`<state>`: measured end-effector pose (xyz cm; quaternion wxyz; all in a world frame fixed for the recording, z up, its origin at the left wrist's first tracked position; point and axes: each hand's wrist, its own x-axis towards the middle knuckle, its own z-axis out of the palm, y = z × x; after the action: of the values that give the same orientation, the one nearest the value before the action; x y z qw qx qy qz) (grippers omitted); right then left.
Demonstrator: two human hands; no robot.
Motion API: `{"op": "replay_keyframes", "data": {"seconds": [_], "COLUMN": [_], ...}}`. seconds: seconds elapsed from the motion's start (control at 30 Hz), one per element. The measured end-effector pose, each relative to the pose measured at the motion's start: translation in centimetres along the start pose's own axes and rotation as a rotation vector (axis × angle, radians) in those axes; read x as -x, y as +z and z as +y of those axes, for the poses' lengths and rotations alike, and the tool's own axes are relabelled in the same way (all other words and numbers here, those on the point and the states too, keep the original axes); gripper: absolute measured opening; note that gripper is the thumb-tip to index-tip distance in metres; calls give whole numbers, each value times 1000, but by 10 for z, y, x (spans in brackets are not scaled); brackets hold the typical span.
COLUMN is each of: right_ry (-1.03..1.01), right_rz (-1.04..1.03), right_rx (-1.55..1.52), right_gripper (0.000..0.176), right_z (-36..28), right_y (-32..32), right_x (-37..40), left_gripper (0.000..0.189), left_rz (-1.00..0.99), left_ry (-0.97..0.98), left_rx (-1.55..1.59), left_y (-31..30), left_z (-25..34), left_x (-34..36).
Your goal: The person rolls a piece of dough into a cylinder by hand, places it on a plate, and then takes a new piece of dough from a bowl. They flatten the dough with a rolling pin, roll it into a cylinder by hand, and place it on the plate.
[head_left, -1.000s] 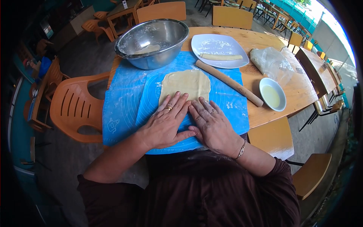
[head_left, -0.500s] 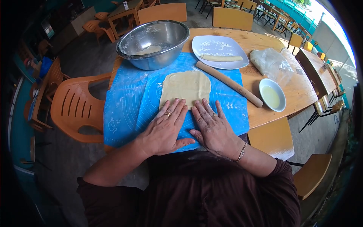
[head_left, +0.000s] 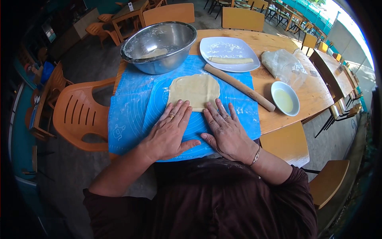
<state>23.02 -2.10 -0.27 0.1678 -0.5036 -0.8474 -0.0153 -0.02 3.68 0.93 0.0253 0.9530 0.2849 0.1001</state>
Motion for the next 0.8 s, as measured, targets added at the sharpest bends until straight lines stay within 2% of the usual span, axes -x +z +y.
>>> {"op": "replay_keyframes", "data": {"seconds": [0.3,0.37,0.5,0.7,0.8], "right_ry": [47,25,-14,50,34], "right_rz": [70,70,60,68,113], "right_rx": [58,50,5,42,32], "right_gripper": [68,67,65,64,64], "right_z": [18,9,7,20,17], "right_y": [5,0,10,11,12], "right_x": [-22,-17,-12,-27,-28], "left_gripper": [89,96,95,92,82], "left_rz": [-12,52,30,3,-1], "left_ry": [-73,-46,14,-17,-50], "left_rx": [36,-14,-19,-9,-8], "left_y": [5,8,9,12,7], "left_z": [-21,-18,-11,-26,-23], "left_x": [-13,-11,-12,-28,-32]}}
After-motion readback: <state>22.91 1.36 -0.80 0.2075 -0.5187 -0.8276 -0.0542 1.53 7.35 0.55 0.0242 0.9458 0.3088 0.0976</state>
